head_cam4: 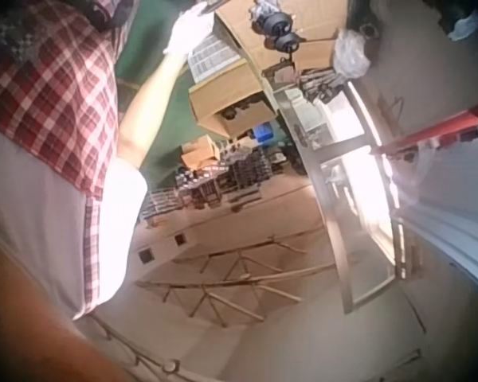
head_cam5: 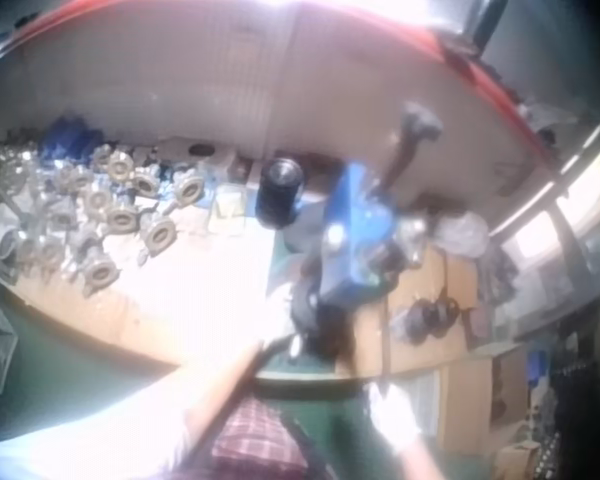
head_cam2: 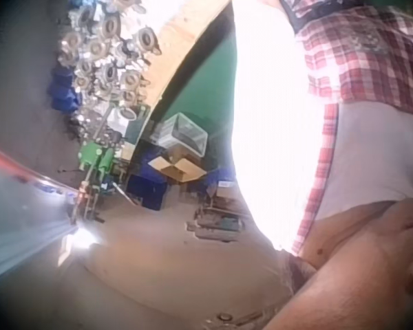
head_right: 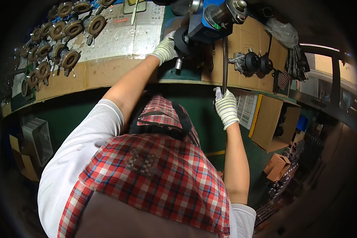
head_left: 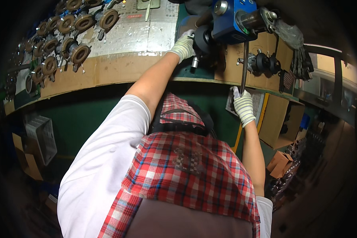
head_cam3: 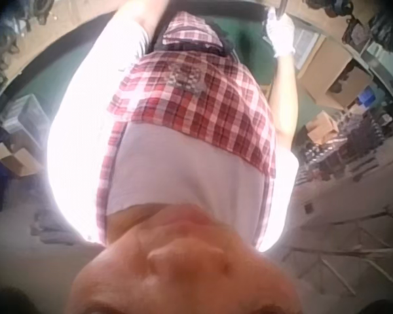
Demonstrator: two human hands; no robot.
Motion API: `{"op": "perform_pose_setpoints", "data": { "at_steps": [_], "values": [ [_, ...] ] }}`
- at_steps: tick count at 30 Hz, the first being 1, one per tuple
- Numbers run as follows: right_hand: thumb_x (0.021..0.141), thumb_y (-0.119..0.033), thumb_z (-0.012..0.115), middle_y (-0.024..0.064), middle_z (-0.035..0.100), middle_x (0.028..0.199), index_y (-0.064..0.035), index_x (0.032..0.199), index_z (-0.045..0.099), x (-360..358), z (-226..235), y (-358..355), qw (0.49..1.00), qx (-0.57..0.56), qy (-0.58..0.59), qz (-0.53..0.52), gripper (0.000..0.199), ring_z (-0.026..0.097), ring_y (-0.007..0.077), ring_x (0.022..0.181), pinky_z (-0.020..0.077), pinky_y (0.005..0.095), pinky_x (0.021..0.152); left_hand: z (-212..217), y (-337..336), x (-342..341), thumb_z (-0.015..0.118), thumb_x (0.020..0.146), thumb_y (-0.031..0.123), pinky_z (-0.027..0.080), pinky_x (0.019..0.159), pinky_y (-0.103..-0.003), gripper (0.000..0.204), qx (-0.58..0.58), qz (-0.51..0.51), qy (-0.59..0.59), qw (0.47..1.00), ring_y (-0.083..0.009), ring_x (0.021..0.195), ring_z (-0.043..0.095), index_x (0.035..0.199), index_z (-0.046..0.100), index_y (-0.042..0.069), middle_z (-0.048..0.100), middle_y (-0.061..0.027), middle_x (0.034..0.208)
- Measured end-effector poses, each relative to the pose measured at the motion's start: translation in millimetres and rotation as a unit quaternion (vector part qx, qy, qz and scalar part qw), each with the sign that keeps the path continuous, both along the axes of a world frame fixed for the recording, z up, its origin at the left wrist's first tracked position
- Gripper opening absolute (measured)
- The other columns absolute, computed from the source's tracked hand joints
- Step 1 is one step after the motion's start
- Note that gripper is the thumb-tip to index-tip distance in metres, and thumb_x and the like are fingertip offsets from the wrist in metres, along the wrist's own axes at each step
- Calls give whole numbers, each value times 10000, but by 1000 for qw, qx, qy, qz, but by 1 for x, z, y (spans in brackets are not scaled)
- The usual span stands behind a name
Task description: The person retrieves black circular components from a cardboard box and repeatedly places them into a blue press machine, operating the lever to press them onto metal shafts. The person then removes the assembled units and places them on the workbench, repeating the cycle with additional components.
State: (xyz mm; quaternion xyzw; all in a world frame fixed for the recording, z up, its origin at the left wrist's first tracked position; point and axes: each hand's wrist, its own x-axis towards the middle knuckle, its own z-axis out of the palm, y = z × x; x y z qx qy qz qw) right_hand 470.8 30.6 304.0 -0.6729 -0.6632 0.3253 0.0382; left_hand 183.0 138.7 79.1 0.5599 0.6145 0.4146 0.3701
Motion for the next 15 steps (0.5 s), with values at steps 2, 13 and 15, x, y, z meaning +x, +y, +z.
{"op": "perform_pose_setpoints", "data": {
  "at_steps": [2,13,15],
  "values": [
    [1040,-319,559,71,595,600,-26,1052,718,-4,4,0,1000,-12,4,-11,333,568,169,498,463,353,501,-1,-1,-1,981,534,179,483,1082,-394,976,2,5,12,1000,-375,1266,561,1373,496,67,572,-214,1358],
    [1013,-325,555,273,688,870,-23,1034,698,-7,-43,8,990,126,-56,-16,336,658,476,835,533,499,732,0,-2,1,840,710,231,504,1025,-400,675,29,8,8,1000,-319,1163,601,1307,560,87,631,-146,1269],
    [1021,-347,531,285,670,841,-27,1029,691,-12,-55,14,984,167,-55,4,358,641,493,803,519,526,697,4,-1,-1,793,770,243,511,1005,-400,575,34,7,-3,999,-294,1125,617,1283,582,93,654,-118,1238]
  ]
}}
